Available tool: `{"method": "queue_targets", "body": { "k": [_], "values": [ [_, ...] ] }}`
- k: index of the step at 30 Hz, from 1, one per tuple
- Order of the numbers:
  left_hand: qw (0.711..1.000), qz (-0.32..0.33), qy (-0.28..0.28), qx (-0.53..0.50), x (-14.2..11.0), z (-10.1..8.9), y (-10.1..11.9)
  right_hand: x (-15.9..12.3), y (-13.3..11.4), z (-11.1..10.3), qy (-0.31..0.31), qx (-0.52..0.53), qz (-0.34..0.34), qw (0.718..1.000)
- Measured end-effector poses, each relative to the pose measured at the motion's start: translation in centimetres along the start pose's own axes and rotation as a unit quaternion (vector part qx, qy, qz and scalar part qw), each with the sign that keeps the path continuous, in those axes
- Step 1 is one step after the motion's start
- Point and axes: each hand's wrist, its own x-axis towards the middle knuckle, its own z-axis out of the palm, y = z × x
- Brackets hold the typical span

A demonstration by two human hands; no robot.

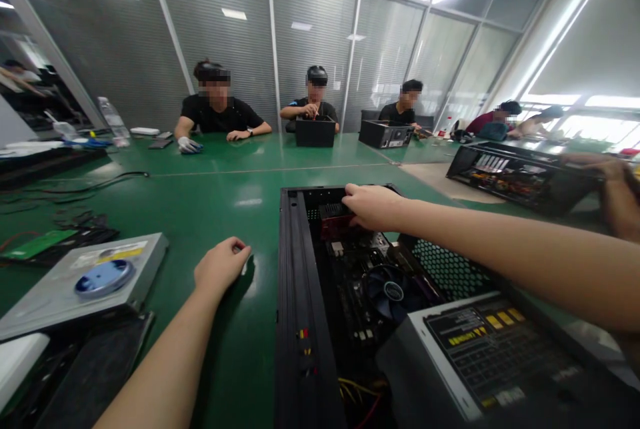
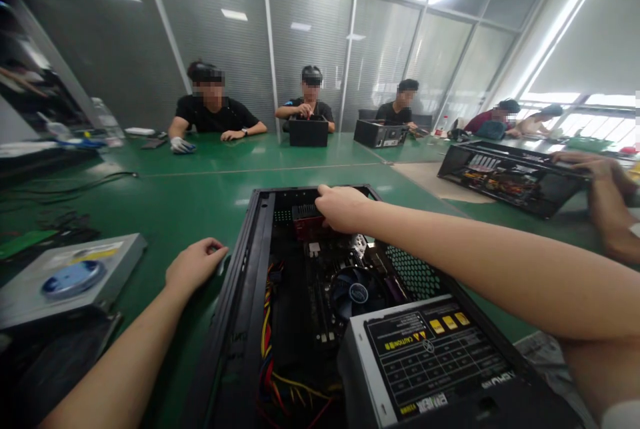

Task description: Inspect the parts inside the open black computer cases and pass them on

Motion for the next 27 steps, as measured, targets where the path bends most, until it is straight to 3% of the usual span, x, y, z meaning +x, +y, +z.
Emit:
{"method": "queue_targets", "body": {
  "k": [8, 11, 15, 20, 24, 27],
  "values": [
    [1.0, 0.0, 0.0, 0.005, -0.3, -0.1, 0.3, -1.5, 1.8, -5.8, 0.059, -0.024, 0.015, 0.998],
    [1.0, 0.001, -0.002, 0.006, -0.3, -0.2, 0.3, -1.2, 1.0, -5.4, 0.026, -0.032, 0.024, 0.999],
    [1.0, 0.003, -0.003, 0.005, -0.4, -0.3, 0.4, -0.5, 0.0, -2.8, -0.031, -0.028, 0.034, 0.999],
    [1.0, 0.008, 0.004, 0.005, -0.4, -0.3, 0.3, 0.4, 0.0, -0.2, -0.026, -0.039, 0.038, 0.998],
    [1.0, 0.006, 0.002, 0.006, -0.2, -0.3, 0.2, -0.2, 0.5, -1.6, -0.013, -0.032, 0.003, 0.999],
    [1.0, 0.008, 0.0, -0.004, -0.1, -0.2, 0.0, -4.5, 1.6, -4.2, 0.049, 0.072, 0.006, 0.996]
  ]
}}
